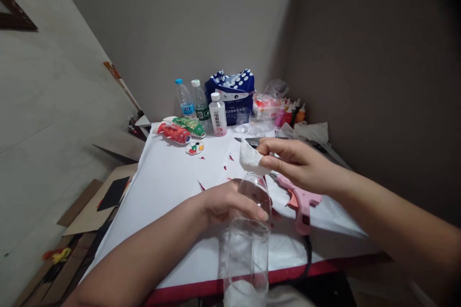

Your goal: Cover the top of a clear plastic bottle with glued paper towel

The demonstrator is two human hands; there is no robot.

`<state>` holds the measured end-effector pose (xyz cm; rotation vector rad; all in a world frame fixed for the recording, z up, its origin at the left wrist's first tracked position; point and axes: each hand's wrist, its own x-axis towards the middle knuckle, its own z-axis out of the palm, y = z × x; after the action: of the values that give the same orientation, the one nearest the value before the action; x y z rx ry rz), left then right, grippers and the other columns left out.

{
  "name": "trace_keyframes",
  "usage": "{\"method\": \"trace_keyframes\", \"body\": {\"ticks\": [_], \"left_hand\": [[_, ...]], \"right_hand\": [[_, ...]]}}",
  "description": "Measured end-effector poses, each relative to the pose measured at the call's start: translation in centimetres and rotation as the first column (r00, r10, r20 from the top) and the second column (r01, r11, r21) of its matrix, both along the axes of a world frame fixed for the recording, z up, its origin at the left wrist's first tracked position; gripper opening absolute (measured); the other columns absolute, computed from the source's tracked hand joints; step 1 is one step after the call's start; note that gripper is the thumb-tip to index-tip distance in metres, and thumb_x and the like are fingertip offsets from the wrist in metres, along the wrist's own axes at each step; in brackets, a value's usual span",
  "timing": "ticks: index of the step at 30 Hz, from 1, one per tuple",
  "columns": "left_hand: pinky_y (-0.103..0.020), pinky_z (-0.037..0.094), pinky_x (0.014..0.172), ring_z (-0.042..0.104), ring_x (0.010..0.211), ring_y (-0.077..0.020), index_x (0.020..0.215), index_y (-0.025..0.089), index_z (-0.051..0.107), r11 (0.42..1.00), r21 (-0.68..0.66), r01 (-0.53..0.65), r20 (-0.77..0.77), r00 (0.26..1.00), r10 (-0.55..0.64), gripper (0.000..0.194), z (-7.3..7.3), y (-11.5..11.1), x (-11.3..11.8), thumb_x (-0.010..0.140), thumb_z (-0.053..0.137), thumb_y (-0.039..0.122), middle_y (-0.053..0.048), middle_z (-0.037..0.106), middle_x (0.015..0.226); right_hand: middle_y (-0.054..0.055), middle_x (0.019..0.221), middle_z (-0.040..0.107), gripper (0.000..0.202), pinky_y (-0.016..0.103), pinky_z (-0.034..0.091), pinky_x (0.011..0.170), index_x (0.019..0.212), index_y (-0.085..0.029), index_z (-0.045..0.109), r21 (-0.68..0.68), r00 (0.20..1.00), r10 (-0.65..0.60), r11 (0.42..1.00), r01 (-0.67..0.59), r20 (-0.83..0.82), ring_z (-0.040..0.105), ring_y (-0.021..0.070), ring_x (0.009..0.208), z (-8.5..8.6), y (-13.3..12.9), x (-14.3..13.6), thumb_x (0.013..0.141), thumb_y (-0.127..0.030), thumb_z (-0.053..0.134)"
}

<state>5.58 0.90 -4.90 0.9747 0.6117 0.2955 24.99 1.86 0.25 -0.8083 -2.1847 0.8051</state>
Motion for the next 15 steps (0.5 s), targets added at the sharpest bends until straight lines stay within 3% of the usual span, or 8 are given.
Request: {"method": "trace_keyframes", "body": {"ticks": [5,8,11,15], "left_hand": [[-0.03,0.048,0.066,0.062,0.068,-0.0171,0.074,0.011,0.07,0.992,0.111,-0.054,-0.11,0.992,0.067,0.028,0.8,-0.2,0.3,0.051,0.078,0.025,-0.007,0.068,0.074],[-0.026,0.043,0.056,0.056,0.059,-0.0136,0.071,0.011,0.069,0.983,0.171,-0.069,-0.152,0.984,0.095,0.022,1.1,-0.4,0.2,0.055,0.076,0.025,-0.005,0.065,0.068],[-0.025,0.038,0.051,0.05,0.054,-0.0117,0.065,0.012,0.066,0.977,0.201,-0.07,-0.174,0.979,0.106,0.014,1.3,-0.6,0.2,0.057,0.073,0.021,-0.002,0.06,0.06],[-0.025,0.036,0.049,0.048,0.051,-0.0113,0.06,0.013,0.064,0.98,0.181,-0.083,-0.168,0.979,0.114,0.011,1.3,-1.0,0.4,0.055,0.072,0.018,0.0,0.054,0.053]], "right_hand": [[0.0,0.073,0.052,0.025,0.027,0.037,0.064,0.076,-0.019,0.054,-0.083,0.99,-0.107,0.99,0.115,0.089,0.047,0.0146,0.068,1.1,0.3,-0.5,0.089,-0.039,0.054],[-0.003,0.062,0.043,0.03,0.027,0.032,0.055,0.067,-0.019,0.049,-0.172,0.975,-0.185,0.963,0.205,0.126,0.04,0.0119,0.058,1.7,-0.1,-1.7,0.087,-0.041,0.055],[-0.005,0.056,0.033,0.032,0.026,0.026,0.05,0.061,-0.02,0.041,-0.1,0.951,-0.262,0.955,0.28,0.162,0.032,0.0104,0.053,1.9,-0.7,-2.8,0.087,-0.034,0.052],[-0.004,0.055,0.036,0.029,0.026,0.026,0.05,0.061,-0.02,0.039,-0.006,0.93,-0.319,0.946,0.325,0.181,0.034,0.0109,0.053,2.0,-1.7,-3.4,0.087,-0.027,0.05]]}}
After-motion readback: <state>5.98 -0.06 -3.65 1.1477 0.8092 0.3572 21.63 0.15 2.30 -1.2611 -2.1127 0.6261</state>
